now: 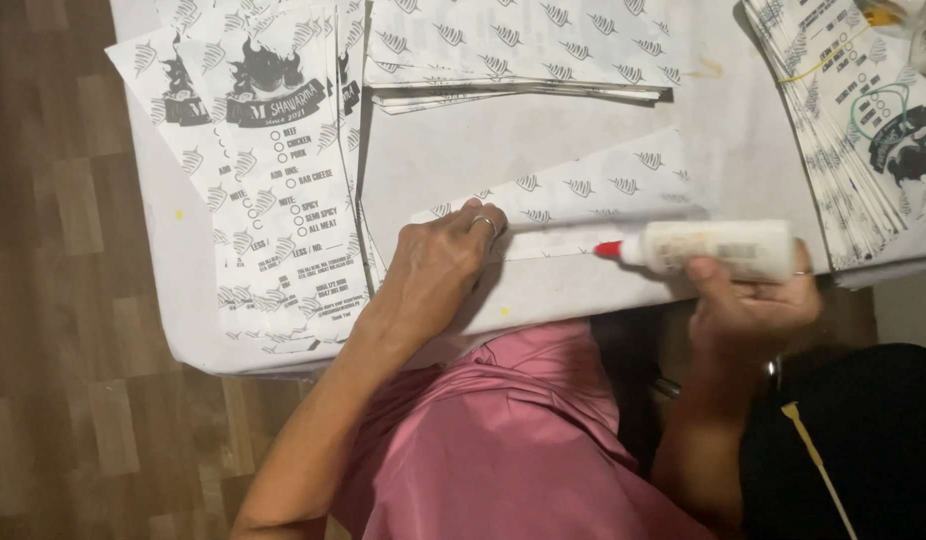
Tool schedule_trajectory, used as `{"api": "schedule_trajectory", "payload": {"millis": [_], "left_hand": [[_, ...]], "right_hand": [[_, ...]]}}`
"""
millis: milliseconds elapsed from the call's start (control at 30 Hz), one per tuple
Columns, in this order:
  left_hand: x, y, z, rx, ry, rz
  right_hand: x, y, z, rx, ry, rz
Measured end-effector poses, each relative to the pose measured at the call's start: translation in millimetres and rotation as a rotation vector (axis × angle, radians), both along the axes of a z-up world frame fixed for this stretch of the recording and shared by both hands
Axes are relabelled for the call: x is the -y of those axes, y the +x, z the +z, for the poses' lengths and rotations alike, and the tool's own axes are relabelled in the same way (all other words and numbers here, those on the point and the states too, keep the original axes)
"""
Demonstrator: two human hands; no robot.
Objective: Applying glue to the edges of printed paper sheets and folding them to assemble packaging.
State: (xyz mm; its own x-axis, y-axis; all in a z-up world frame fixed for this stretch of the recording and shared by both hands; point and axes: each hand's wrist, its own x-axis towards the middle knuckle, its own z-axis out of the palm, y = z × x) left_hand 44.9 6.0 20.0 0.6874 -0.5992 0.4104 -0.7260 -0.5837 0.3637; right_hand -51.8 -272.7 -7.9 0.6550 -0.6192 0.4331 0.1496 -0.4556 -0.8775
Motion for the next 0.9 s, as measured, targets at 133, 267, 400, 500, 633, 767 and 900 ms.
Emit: {"api": "schedule_trajectory", "payload": {"millis": [133,267,400,500,633,767,900], "left_hand": [[-2,5,-10,-0.054,0.090,0.062],[-4,12,-7,-0.098,0.159,0.022],[-3,15,7,-0.198,0.034,0.025],[-3,14,17,-0.256,0.009,0.026],[-4,15,21,-0.302,0.000,0.010],[-3,16,24,-0.291,0.008,0.009],[-3,19,25,-0.352,0.022,0.000]], "right_hand": [[-20,-1,7,-0.010,0.116,0.104],[-26,-3,0,-0.136,0.088,0.020],[-24,-1,-5,-0.107,0.096,0.050],[-8,-6,13,-0.224,-0.239,-0.019],[37,-12,-2,-0.082,0.038,-0.270],[83,-22,-7,0.186,0.021,-0.072],[84,-25,-5,0.216,0.080,-0.046]]}}
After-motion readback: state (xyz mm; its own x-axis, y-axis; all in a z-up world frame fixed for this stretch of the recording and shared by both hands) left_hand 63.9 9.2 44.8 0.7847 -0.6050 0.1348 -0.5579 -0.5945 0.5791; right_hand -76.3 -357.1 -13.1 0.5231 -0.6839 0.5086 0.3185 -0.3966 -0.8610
